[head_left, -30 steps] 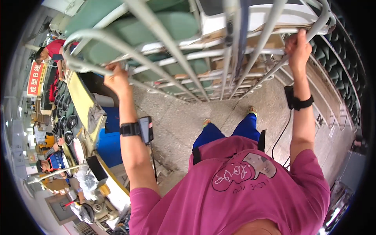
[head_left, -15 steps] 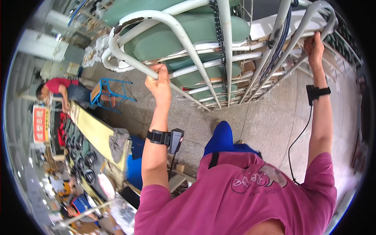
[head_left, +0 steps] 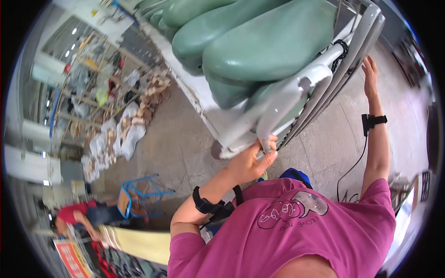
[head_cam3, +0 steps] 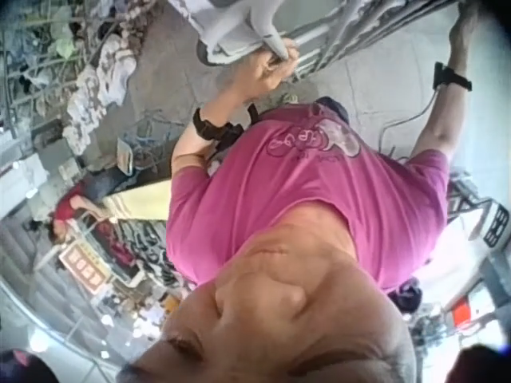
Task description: The recorder applies a liquid adhesive to green shoe lasts using a brush on a conveyor belt, then retrieves more lasts from a storage rack.
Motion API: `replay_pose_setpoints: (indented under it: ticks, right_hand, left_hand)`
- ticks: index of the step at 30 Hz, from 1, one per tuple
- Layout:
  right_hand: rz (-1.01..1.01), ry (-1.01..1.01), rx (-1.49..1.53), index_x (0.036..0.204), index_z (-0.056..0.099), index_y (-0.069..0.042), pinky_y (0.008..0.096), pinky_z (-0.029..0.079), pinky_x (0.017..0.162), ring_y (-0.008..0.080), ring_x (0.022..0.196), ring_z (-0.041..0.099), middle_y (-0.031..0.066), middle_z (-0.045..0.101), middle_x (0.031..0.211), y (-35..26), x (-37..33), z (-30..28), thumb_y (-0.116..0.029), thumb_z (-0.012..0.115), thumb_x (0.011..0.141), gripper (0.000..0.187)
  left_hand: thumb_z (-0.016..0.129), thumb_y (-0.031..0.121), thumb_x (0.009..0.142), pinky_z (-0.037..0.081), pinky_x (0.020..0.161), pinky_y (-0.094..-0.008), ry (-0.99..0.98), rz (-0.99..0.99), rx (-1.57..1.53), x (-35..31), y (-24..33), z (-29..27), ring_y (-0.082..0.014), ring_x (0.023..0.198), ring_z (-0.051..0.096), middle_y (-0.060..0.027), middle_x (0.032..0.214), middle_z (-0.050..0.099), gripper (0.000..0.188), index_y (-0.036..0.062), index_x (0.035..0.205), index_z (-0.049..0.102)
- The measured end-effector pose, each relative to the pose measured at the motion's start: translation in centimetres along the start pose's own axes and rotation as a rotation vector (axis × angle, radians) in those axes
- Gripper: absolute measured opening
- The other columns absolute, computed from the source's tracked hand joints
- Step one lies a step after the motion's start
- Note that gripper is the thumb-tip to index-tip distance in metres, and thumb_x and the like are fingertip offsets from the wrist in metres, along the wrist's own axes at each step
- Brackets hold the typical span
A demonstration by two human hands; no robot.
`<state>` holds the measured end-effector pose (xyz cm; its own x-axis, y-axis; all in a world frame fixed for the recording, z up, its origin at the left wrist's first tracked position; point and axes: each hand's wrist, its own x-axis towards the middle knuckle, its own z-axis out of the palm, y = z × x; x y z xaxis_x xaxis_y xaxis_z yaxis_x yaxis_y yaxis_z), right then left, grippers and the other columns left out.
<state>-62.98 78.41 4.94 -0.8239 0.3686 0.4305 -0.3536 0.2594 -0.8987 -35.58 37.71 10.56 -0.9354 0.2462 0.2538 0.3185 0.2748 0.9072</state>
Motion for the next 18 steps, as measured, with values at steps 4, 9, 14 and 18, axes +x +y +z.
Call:
replay_pose_setpoints:
  ticks: [4, 9, 14, 18]
  right_hand:
    - [-0.293, 0.134, 0.069, 0.107, 0.053, 0.001, 0.0288, 0.038, 0.091, 0.0160, 0.100, 0.051, 0.0083, 0.056, 0.102, -7.5, -12.3, 1.3, -0.017, 0.052, 0.088, 0.026]
    - [-0.578, 0.010, 0.028, 0.086, 0.049, 0.005, 0.0341, 0.037, 0.073, 0.0229, 0.079, 0.046, 0.0150, 0.049, 0.085, -16.5, -25.6, 7.1, -0.016, 0.042, 0.082, 0.023]
    - [-0.398, -0.060, 0.124, 0.091, 0.052, 0.008, 0.0348, 0.039, 0.070, 0.0249, 0.073, 0.049, 0.0173, 0.052, 0.083, -19.5, -32.5, 14.5, -0.026, 0.048, 0.080, 0.036]
    - [-0.166, 0.380, -0.272, 0.097, 0.053, 0.004, 0.0242, 0.039, 0.057, 0.0118, 0.064, 0.048, 0.0071, 0.054, 0.076, -22.8, -35.3, 19.3, -0.003, 0.058, 0.075, 0.023]
  left_hand:
    - [0.053, 0.012, 0.086, 0.042, 0.083, -0.0323, -0.332, -0.009, 0.012, 0.2, -2.1, -1.6, -0.0254, 0.094, 0.055, -0.0121, 0.101, 0.056, 0.016, -0.0006, 0.097, 0.053]
    - [0.051, 0.008, 0.086, 0.041, 0.087, -0.0312, -0.662, 0.550, 0.500, 1.8, -2.8, -5.0, -0.0241, 0.100, 0.053, -0.0143, 0.110, 0.054, 0.020, 0.0005, 0.104, 0.051]
    - [0.063, 0.009, 0.075, 0.045, 0.083, -0.0317, -1.029, 0.470, 0.297, 5.2, -1.9, -10.0, -0.0207, 0.095, 0.057, -0.0103, 0.108, 0.056, 0.045, 0.0035, 0.118, 0.049]
    - [0.064, 0.013, 0.074, 0.043, 0.086, -0.0377, -0.832, 0.688, 0.361, 6.4, -7.9, -16.3, -0.0329, 0.094, 0.056, -0.0161, 0.102, 0.059, 0.037, 0.0008, 0.108, 0.056]
